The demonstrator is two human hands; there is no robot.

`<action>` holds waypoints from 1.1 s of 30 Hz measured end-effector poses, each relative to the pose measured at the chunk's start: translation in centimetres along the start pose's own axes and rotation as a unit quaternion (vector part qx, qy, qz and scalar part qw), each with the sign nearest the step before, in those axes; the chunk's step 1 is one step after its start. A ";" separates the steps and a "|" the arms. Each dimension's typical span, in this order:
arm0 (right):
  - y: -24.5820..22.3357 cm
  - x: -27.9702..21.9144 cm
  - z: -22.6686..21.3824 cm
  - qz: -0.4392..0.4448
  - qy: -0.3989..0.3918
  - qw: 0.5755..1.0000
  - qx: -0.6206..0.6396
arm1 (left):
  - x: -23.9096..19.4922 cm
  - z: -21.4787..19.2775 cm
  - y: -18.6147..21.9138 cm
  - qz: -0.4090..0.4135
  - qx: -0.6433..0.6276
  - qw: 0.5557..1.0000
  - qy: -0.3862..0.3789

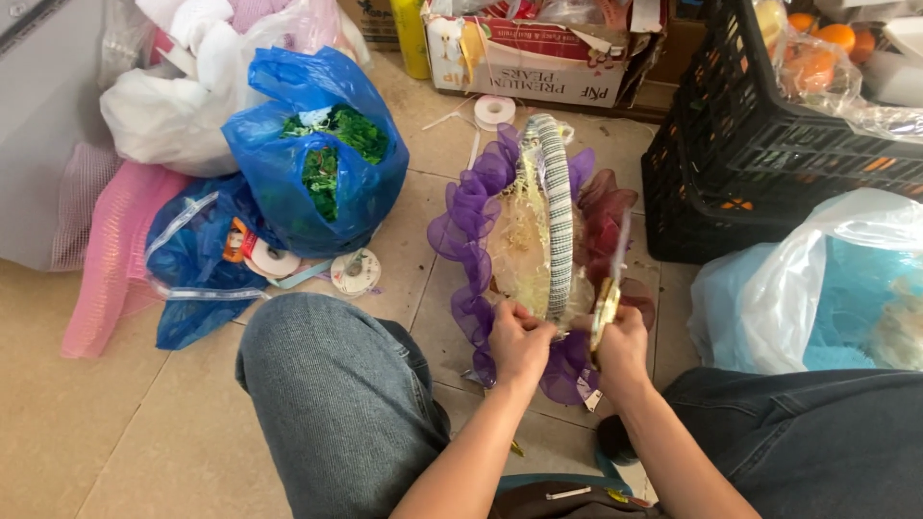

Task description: The person sits on the floor and uses gold-handled scissors to trim excess shredded filler material from the interior of a small woven basket decorated with purple and maroon tulle. The person repeatedly snips and removes small pieces of filler throughout the clip.

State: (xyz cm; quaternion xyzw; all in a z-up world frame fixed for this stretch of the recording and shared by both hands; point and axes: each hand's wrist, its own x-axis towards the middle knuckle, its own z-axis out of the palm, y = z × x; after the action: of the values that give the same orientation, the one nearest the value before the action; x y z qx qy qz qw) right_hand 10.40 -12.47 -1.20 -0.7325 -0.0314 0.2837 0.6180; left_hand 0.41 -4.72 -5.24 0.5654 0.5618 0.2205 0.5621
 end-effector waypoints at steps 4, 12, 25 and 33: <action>4.3 2.3 -1.6 0.100 -0.055 0.985 0.131 | -1.6 -0.1 1.1 -0.048 -0.062 0.997 -0.015; -1.5 -3.9 -3.9 0.130 -0.059 0.987 0.073 | -2.3 -1.4 2.7 -0.049 -0.092 0.994 -0.026; -1.0 -7.7 -12.9 0.242 -0.311 0.890 -0.230 | -3.5 -3.6 5.3 -0.061 -0.146 0.986 -0.059; 2.0 -7.2 -11.8 0.273 -0.267 0.923 -0.046 | -3.5 -3.3 5.0 -0.060 -0.117 0.990 -0.047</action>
State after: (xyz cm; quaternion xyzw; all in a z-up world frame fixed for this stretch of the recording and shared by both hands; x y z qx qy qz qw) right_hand 9.14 -26.27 0.57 -0.6377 -0.0073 0.6244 0.4509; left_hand -1.54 -5.20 1.38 0.4707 0.5380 0.2236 0.6625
